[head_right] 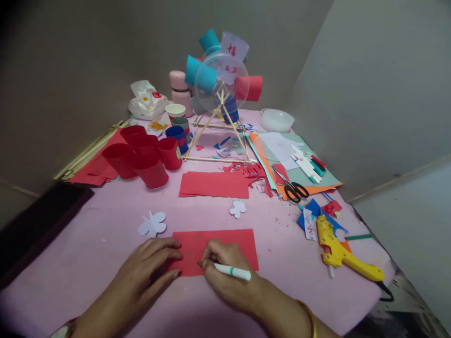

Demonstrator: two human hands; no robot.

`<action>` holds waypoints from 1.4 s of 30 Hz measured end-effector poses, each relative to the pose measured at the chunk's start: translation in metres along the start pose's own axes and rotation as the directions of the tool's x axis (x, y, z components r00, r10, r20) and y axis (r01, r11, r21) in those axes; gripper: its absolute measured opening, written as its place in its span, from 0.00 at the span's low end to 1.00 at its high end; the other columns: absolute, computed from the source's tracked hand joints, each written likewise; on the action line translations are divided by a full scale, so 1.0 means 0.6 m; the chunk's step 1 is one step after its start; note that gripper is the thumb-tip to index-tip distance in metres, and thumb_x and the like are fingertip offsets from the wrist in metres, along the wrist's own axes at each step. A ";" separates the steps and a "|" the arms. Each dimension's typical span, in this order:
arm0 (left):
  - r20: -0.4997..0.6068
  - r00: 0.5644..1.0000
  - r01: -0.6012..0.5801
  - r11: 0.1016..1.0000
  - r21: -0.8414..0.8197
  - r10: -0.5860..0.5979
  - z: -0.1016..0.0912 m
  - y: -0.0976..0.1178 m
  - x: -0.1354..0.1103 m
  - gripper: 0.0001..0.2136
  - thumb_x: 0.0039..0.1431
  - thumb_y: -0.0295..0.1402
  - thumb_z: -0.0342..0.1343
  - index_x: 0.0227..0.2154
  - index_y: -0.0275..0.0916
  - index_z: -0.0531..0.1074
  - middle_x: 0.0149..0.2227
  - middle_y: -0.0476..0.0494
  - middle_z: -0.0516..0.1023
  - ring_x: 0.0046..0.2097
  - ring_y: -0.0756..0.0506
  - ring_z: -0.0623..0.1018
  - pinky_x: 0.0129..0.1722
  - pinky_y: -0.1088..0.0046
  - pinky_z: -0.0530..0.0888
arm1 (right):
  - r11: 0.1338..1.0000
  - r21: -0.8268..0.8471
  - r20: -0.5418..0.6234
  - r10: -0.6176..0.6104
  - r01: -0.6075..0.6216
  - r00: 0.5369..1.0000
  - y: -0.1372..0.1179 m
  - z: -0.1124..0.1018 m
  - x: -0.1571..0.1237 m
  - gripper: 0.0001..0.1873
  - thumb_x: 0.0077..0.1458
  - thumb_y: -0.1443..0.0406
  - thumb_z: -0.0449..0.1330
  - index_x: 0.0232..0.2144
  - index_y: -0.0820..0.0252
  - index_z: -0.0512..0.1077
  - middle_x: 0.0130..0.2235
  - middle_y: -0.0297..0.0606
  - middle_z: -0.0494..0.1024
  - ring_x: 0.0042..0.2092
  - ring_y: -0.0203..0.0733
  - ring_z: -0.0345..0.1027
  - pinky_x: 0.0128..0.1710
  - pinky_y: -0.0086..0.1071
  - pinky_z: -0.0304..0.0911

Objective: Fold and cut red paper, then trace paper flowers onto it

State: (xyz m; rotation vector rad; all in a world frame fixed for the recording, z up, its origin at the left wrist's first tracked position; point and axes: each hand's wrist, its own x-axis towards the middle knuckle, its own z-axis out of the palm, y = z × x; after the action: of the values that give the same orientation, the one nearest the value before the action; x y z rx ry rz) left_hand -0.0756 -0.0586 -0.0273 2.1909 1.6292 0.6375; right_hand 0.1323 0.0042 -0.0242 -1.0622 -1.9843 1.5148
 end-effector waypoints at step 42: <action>-0.015 1.000 0.001 1.000 0.022 0.000 -0.004 0.003 0.000 0.06 0.59 0.33 0.52 0.39 0.45 0.70 0.44 0.46 0.74 0.48 0.42 0.72 0.46 0.62 0.70 | 0.999 -0.031 -0.032 0.017 -0.018 0.999 0.000 -0.011 -0.001 0.08 0.46 0.74 0.50 0.22 0.57 0.62 0.20 0.26 0.64 0.22 0.33 0.55 0.22 0.25 0.49</action>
State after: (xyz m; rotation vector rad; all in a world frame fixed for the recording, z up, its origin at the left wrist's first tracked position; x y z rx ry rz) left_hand -0.0754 -0.0592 -0.0244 2.2063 1.6523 0.6405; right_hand 0.1371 0.0077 -0.0219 -1.1120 -1.9882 1.4717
